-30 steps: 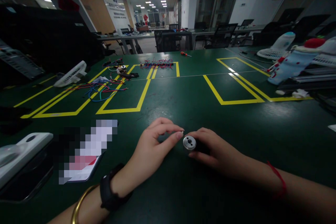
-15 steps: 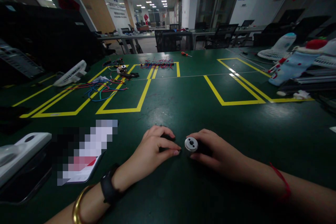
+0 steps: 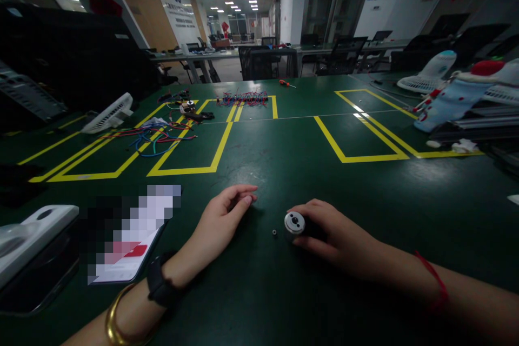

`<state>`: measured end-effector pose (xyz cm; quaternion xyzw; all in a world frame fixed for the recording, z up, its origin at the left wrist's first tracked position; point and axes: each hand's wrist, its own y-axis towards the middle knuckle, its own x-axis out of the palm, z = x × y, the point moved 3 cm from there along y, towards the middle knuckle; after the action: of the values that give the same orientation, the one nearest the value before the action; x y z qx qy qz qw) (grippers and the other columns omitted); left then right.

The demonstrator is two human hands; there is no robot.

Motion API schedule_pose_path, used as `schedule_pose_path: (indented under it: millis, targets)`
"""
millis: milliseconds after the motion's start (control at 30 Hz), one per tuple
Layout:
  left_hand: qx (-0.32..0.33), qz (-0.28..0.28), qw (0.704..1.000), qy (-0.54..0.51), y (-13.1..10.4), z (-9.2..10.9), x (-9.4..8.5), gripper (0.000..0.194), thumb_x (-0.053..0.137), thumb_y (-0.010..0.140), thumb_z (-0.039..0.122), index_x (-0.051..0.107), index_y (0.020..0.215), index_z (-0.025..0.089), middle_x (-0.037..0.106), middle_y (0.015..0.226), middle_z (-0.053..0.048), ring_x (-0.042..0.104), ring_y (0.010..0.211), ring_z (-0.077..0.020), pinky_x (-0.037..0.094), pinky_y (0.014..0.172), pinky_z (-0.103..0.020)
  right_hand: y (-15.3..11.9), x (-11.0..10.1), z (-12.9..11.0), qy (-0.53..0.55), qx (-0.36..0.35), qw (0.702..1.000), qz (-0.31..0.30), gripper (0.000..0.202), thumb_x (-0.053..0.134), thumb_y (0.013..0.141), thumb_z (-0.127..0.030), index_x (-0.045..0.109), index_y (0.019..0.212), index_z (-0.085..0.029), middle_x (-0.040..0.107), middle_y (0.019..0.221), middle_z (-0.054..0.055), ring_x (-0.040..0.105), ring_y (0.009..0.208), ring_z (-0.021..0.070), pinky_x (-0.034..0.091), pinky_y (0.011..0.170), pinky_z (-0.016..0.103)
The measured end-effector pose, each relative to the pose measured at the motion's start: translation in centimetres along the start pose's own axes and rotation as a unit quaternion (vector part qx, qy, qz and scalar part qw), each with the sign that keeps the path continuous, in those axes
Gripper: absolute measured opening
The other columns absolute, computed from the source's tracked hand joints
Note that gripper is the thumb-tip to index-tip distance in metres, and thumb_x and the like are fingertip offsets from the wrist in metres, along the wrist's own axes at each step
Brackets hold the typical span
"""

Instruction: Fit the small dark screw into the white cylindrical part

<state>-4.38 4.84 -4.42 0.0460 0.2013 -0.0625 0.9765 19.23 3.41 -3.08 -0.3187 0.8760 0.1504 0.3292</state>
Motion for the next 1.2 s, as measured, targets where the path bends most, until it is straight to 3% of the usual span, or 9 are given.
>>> schedule_pose_path:
  millis: [233, 367, 433, 567, 733, 867, 1200]
  targets:
    - [0.011, -0.016, 1.000, 0.012, 0.0, 0.3, 0.1, 0.022, 0.053, 0.093, 0.029, 0.061, 0.112, 0.022, 0.067, 0.105, -0.005, 0.062, 0.101, -0.0223, 0.047, 0.090, -0.039, 0.0, 0.1, 0.1, -0.009, -0.001, 1.000, 0.002, 0.038, 0.064, 0.087, -0.028, 0.054, 0.124, -0.028, 0.061, 0.113, 0.003, 0.055, 0.101, 0.0201, 0.044, 0.088, 0.036]
    - [0.083, -0.105, 0.986, 0.098, -0.8, 1.2, 0.7, 0.034, 0.077, 0.073, 0.023, 0.068, 0.105, 0.027, 0.060, 0.120, -0.003, 0.053, 0.115, -0.0261, 0.038, 0.102, -0.043, 0.2, 0.2, 0.2, -0.013, -0.013, 1.000, 0.007, 0.037, 0.064, 0.087, -0.027, 0.054, 0.123, -0.027, 0.062, 0.111, 0.003, 0.055, 0.099, 0.0200, 0.044, 0.087, 0.036]
    - [0.126, -0.131, 0.968, 0.175, -1.2, 1.5, 1.2, 0.032, 0.080, 0.072, 0.025, 0.070, 0.102, 0.030, 0.057, 0.123, -0.002, 0.049, 0.118, -0.0276, 0.034, 0.103, -0.046, 0.2, 0.3, 0.2, -0.012, -0.018, 1.000, 0.010, 0.037, 0.064, 0.087, -0.027, 0.054, 0.122, -0.026, 0.062, 0.112, 0.003, 0.055, 0.100, 0.0203, 0.043, 0.088, 0.036]
    - [0.145, -0.106, 0.968, 0.177, -1.3, 2.1, 1.8, 0.009, 0.071, 0.083, 0.024, 0.073, 0.090, 0.029, 0.061, 0.111, -0.001, 0.054, 0.108, -0.0237, 0.039, 0.097, -0.041, 0.3, 0.3, 0.1, -0.012, -0.020, 1.000, 0.011, 0.034, 0.064, 0.087, -0.027, 0.055, 0.120, -0.026, 0.062, 0.112, 0.004, 0.055, 0.100, 0.0207, 0.042, 0.088, 0.036]
    - [0.159, -0.024, 0.984, 0.070, -1.2, 4.6, 1.9, 0.013, 0.066, 0.088, 0.022, 0.072, 0.099, 0.027, 0.061, 0.100, -0.002, 0.058, 0.096, -0.0193, 0.046, 0.084, -0.031, 0.3, 0.2, -0.2, -0.021, -0.027, 0.999, 0.009, 0.033, 0.064, 0.087, -0.028, 0.056, 0.118, -0.024, 0.063, 0.109, 0.004, 0.055, 0.097, 0.0211, 0.042, 0.085, 0.036]
    - [0.183, -0.044, 0.978, 0.086, -1.6, 6.0, 2.8, 0.016, 0.066, 0.088, 0.021, 0.073, 0.100, 0.028, 0.061, 0.097, -0.002, 0.058, 0.093, -0.0194, 0.047, 0.080, -0.031, 0.3, 0.4, -0.1, -0.028, -0.033, 0.999, 0.014, 0.032, 0.063, 0.087, -0.029, 0.056, 0.118, -0.023, 0.062, 0.108, 0.005, 0.054, 0.096, 0.0217, 0.042, 0.084, 0.037]
    - [0.181, -0.083, 0.972, 0.128, -1.7, 6.0, 3.4, 0.023, 0.059, 0.090, 0.019, 0.070, 0.109, 0.029, 0.060, 0.106, -0.004, 0.057, 0.101, -0.0220, 0.046, 0.088, -0.035, 0.5, 0.5, -0.2, -0.041, -0.044, 0.998, 0.013, 0.031, 0.061, 0.088, -0.029, 0.056, 0.118, -0.022, 0.062, 0.105, 0.005, 0.054, 0.093, 0.0213, 0.041, 0.083, 0.036]
